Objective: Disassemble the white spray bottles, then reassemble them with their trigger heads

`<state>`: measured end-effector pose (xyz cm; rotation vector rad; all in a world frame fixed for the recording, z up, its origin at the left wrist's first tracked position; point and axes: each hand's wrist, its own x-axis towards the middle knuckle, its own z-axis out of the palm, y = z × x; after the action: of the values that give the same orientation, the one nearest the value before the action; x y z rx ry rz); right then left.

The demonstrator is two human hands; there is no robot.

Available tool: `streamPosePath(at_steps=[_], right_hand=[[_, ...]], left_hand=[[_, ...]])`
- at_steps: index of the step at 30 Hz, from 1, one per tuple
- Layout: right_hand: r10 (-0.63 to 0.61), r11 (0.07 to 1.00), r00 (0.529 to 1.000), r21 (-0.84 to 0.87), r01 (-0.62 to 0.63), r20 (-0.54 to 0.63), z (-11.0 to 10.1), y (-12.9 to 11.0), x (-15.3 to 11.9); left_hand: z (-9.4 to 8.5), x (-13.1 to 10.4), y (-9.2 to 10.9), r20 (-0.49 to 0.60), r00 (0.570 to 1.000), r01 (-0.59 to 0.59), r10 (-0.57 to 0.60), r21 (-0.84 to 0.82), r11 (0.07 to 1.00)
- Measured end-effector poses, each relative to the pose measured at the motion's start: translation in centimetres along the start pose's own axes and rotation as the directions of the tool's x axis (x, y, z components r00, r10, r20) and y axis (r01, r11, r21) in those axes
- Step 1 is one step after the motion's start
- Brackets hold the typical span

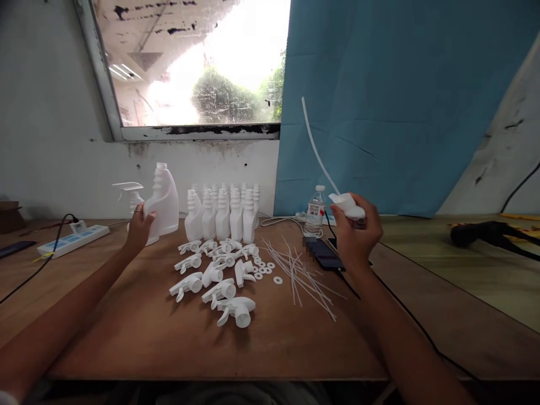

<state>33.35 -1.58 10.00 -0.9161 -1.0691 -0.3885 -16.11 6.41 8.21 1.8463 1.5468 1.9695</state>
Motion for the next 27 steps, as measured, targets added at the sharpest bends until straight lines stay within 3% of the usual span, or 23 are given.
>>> streamPosePath(at_steps=[2,5,12,16,21,24,27], right_hand=[[0.102,0.994,0.995,0.03,-0.102,0.009,0.6,0.6,-0.5],[0.145,0.989,0.988,-0.007,-0.144,0.061,1.2,1.0,-1.3],[0.06,0.997,0.983,-0.059,-0.05,0.171,1.1,-0.2,-2.6],[0.014,0.999,0.981,-0.032,-0.008,0.195,1.2,-0.6,-3.0],[0.083,0.996,0.967,0.014,-0.089,0.242,1.7,-0.1,-3.9],[0.129,0.987,0.951,0.052,-0.149,0.283,2.0,0.2,-4.3],[0.217,0.962,0.92,0.086,-0.258,0.326,2.2,-0.1,-4.3]], left_hand=[[2.0,1.1,-0.4,-0.047,0.995,0.085,-0.084,0.024,0.996],[4.8,1.9,-1.6,-0.066,0.972,0.227,-0.227,-0.007,0.974],[9.0,0.3,-6.2,0.038,0.929,0.371,-0.369,-0.079,0.925],[9.9,-0.9,-7.3,0.083,0.93,0.365,-0.357,-0.115,0.924],[10.4,-2.0,-7.2,0.085,0.946,0.321,-0.311,-0.156,0.934],[10.0,-2.3,-6.4,0.018,0.962,0.27,-0.271,-0.183,0.945],[9.3,-1.9,-4.2,-0.115,0.972,0.177,-0.204,-0.211,0.961]])
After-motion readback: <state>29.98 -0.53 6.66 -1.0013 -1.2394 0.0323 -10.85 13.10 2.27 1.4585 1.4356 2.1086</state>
